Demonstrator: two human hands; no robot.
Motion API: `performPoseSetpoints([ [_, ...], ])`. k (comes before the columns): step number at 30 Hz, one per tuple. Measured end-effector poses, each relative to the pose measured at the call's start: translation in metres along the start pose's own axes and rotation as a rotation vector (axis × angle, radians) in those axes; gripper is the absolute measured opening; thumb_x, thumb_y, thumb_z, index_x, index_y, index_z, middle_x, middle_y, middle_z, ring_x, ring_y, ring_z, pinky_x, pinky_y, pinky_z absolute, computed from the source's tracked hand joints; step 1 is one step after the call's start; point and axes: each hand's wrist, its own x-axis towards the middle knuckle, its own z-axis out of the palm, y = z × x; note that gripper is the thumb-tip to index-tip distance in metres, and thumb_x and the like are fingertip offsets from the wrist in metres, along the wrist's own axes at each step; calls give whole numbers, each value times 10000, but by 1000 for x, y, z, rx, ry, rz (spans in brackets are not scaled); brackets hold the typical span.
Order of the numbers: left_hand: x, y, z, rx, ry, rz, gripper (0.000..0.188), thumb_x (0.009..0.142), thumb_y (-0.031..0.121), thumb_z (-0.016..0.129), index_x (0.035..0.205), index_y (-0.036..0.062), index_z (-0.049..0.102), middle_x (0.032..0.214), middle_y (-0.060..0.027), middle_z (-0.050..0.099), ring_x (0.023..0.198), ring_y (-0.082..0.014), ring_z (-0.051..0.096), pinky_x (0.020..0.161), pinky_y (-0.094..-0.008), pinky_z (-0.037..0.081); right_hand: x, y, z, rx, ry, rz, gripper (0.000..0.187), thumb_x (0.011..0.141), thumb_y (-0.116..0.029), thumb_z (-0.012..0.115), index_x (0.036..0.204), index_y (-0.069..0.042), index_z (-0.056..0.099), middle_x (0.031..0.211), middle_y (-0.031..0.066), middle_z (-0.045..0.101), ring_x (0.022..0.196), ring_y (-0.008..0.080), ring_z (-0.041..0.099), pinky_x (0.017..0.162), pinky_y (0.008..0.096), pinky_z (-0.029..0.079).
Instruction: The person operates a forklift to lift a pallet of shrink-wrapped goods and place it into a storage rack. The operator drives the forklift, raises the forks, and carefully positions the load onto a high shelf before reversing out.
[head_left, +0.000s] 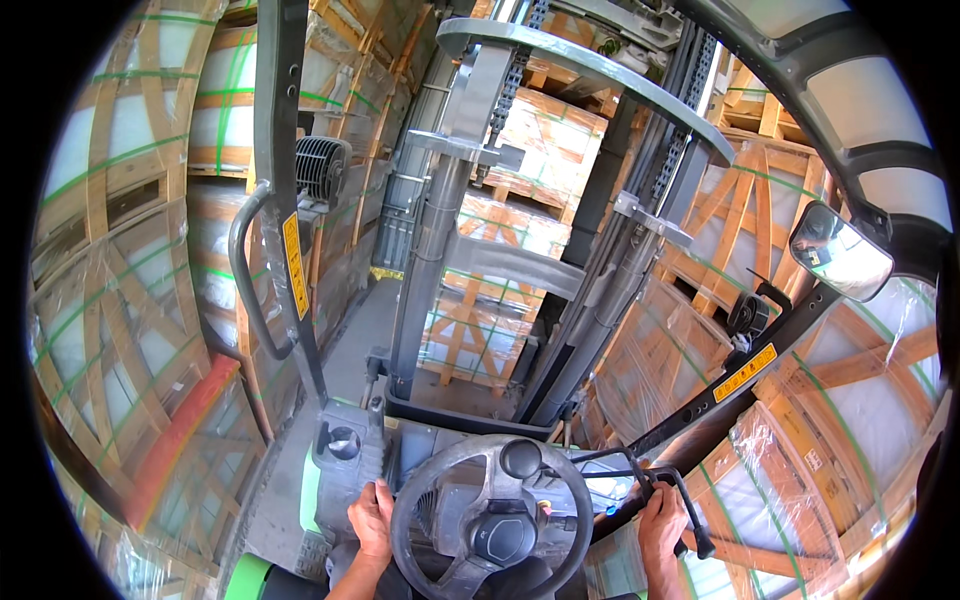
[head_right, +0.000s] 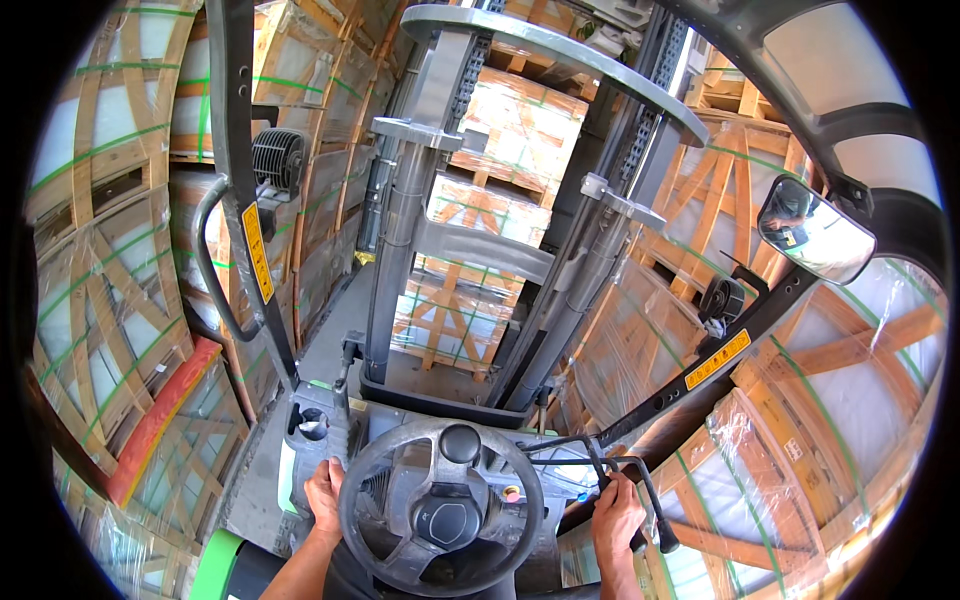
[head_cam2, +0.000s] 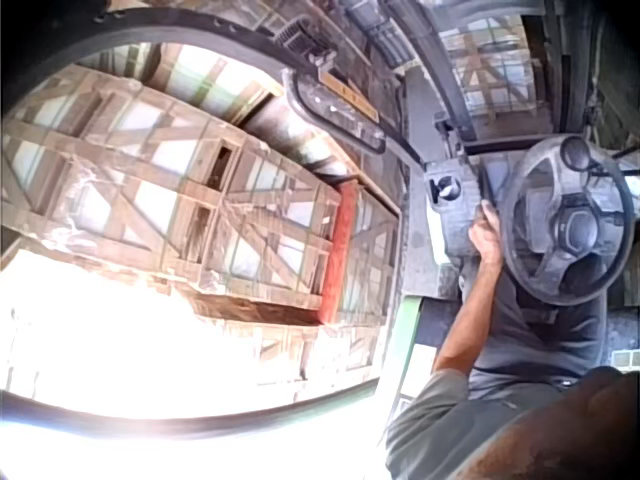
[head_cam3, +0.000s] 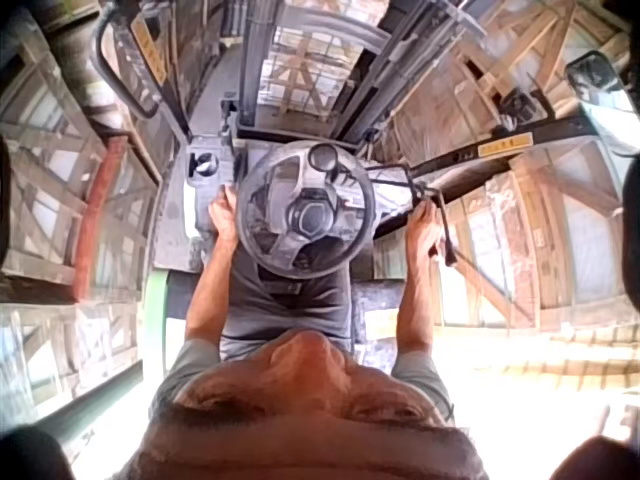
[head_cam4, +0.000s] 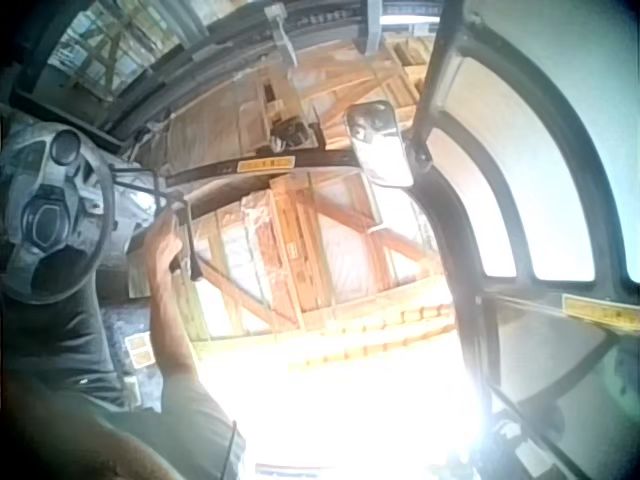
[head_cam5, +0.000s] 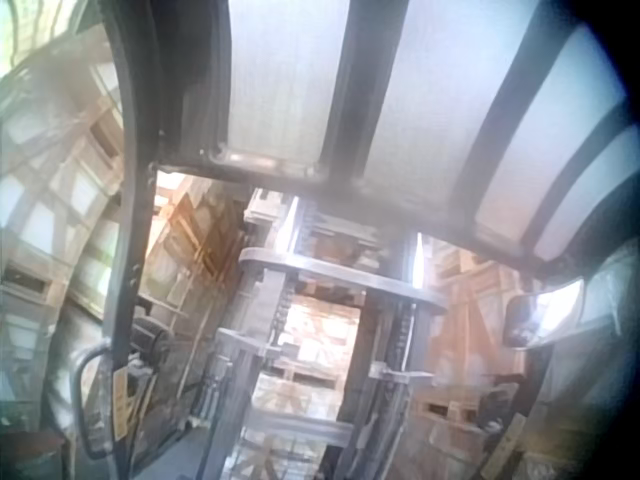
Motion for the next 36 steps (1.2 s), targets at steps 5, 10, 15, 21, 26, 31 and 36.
performPoseSetpoints([
  [5, 0, -5, 2, 10, 17, 26, 371, 974, 192, 566, 668, 1, 482, 524, -204, 461, 428, -304, 373, 456, -424, 356, -1, 8, 4, 35, -15, 50, 192, 947, -111, 505, 994, -31, 673, 852, 180, 693, 676, 360, 670, 665, 447, 534],
  [10, -1, 2, 1, -6, 1, 4, 375, 975, 191, 564, 665, 1, 469, 519, -202, 456, 436, -303, 354, 457, -430, 354, -3, 17, 7, 16, -22, 62, 187, 942, -98, 504, 986, -29, 673, 878, 188, 697, 770, 389, 672, 702, 468, 532],
  [15, -1, -2, 2, -7, 1, 5, 379, 974, 193, 565, 662, -1, 471, 518, -208, 469, 424, -322, 393, 457, -440, 356, -3, 16, 7, 29, -28, 75, 175, 937, -85, 505, 967, -26, 668, 883, 194, 695, 786, 399, 668, 711, 475, 530],
  [21, 1, -6, 5, 1, 7, 2, 371, 969, 193, 572, 662, 0, 494, 528, -218, 497, 432, -358, 460, 463, -448, 374, -3, 11, 7, 30, -23, 79, 179, 937, -85, 507, 991, -28, 668, 852, 185, 692, 718, 365, 679, 670, 458, 532],
  [26, 1, -10, 2, 21, 52, 36, 358, 961, 184, 585, 656, 10, 513, 536, -218, 507, 442, -369, 489, 459, -448, 379, -2, 2, 8, 42, -11, 53, 193, 946, -97, 500, 1005, -31, 671, 831, 175, 690, 604, 328, 671, 605, 435, 535],
  [31, -2, 3, -2, -16, 13, -11, 339, 945, 242, 603, 678, 35, 574, 611, -224, 596, 575, -421, 618, 528, -489, 456, -18, 41, 19, -9, 53, -19, 200, 961, -132, 494, 1000, -22, 657, 728, 175, 616, 575, 314, 619, 571, 430, 474],
  [36, -3, -11, -15, -136, -203, -167, 315, 994, 333, 531, 883, 42, 579, 684, -263, 619, 684, -475, 631, 616, -542, 489, -37, 46, 13, -320, -13, -77, 222, 972, -220, 551, 1026, -55, 689, 731, 159, 694, 572, 322, 643, 521, 428, 512],
])
